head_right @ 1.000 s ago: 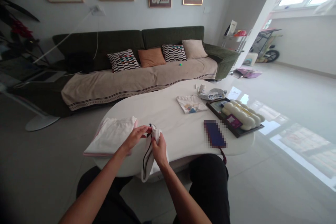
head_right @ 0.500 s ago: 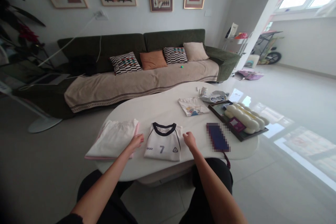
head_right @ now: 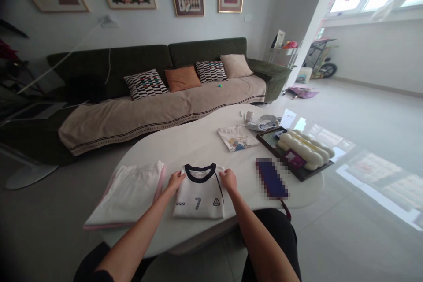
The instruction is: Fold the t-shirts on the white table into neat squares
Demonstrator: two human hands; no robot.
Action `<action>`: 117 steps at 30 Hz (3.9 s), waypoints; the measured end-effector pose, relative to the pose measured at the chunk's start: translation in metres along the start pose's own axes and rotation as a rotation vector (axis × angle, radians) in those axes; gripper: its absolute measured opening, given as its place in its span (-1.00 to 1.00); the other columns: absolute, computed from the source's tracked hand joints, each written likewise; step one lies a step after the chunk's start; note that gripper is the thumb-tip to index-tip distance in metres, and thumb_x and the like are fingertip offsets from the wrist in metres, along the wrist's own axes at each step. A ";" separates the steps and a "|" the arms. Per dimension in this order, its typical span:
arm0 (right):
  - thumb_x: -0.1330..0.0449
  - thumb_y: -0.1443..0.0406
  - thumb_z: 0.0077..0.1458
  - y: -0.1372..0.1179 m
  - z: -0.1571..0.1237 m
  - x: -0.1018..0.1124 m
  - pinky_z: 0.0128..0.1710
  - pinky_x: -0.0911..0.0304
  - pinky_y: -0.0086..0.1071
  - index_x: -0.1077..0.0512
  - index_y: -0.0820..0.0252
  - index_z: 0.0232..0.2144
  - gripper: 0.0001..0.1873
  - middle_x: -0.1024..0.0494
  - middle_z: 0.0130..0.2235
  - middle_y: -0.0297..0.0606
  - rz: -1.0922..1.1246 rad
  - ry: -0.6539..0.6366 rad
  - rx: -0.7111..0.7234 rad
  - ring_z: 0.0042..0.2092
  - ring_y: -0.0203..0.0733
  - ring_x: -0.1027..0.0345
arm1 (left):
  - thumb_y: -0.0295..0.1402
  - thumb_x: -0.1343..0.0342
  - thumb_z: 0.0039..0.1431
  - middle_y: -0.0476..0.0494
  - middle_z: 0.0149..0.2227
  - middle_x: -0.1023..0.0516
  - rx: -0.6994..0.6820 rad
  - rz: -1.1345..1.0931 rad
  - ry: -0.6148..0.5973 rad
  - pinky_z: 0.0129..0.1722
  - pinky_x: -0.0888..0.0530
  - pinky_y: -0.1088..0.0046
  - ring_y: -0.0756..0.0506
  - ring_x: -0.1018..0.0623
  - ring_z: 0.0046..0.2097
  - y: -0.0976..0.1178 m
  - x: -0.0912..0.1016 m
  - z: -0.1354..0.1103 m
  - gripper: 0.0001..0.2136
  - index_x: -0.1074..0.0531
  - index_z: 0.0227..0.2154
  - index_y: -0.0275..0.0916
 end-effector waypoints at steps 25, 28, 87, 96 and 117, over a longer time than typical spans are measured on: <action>-0.14 0.28 -0.15 0.012 -0.029 -0.002 -0.47 -0.16 -0.45 -0.37 0.25 -0.35 -0.77 -0.47 -0.50 -0.29 0.171 -0.287 -0.027 -0.40 -0.21 -0.37 | -0.18 -0.14 -0.13 -0.09 -0.19 -0.51 0.265 -0.463 -0.392 -0.36 -0.40 0.44 -0.12 -0.50 -0.20 0.001 -0.007 -0.082 -0.60 -0.34 -0.17 -0.16; -0.11 0.27 -0.15 0.009 -0.026 0.000 -0.51 -0.19 -0.48 -0.39 0.27 -0.45 -0.82 -0.45 -0.57 -0.31 0.332 -0.415 -0.034 -0.45 -0.23 -0.38 | -0.21 -0.14 -0.18 -0.07 -0.21 -0.51 0.274 -0.507 -0.436 -0.34 -0.40 0.44 -0.12 -0.49 -0.19 0.012 -0.012 -0.085 -0.61 -0.37 -0.20 -0.15; 0.03 0.35 0.03 0.014 0.223 0.151 -0.09 -0.14 -0.24 -0.26 0.25 0.02 -0.54 -0.38 -0.05 -0.02 -0.335 0.380 0.356 -0.05 -0.03 -0.25 | -0.52 -0.12 -0.15 -0.23 0.12 -0.19 -0.426 -0.287 0.052 0.12 -0.16 0.34 -0.15 -0.20 0.15 0.148 -0.228 0.136 -0.39 -0.19 0.07 -0.26; 0.17 -0.08 0.10 0.013 0.181 0.064 -0.03 0.17 0.27 0.05 -0.20 0.18 -0.40 0.10 0.26 -0.24 -0.744 0.186 0.519 0.23 0.30 0.48 | -0.40 -0.04 0.02 -0.32 0.12 -0.18 -0.292 -0.347 -0.025 -0.05 -0.35 0.36 -0.07 -0.44 -0.09 0.120 -0.180 0.091 -0.48 -0.13 0.10 -0.25; 0.10 0.20 0.12 -0.007 -0.066 -0.041 0.09 0.06 -0.04 -0.10 0.13 0.15 -0.47 0.06 0.25 -0.13 -0.563 -0.245 0.594 0.26 0.02 0.36 | -0.24 0.03 0.10 -0.30 0.16 -0.15 -0.106 0.965 0.376 0.07 -0.17 0.12 -0.32 -0.10 0.18 -0.067 0.128 -0.101 -0.53 -0.21 0.10 -0.21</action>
Point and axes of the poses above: each hand's wrist, its own z-axis towards the middle knuckle, its own x-axis out of the back of the hand, y = z × x, the point moved 4 cm from there along z, towards the middle knuckle
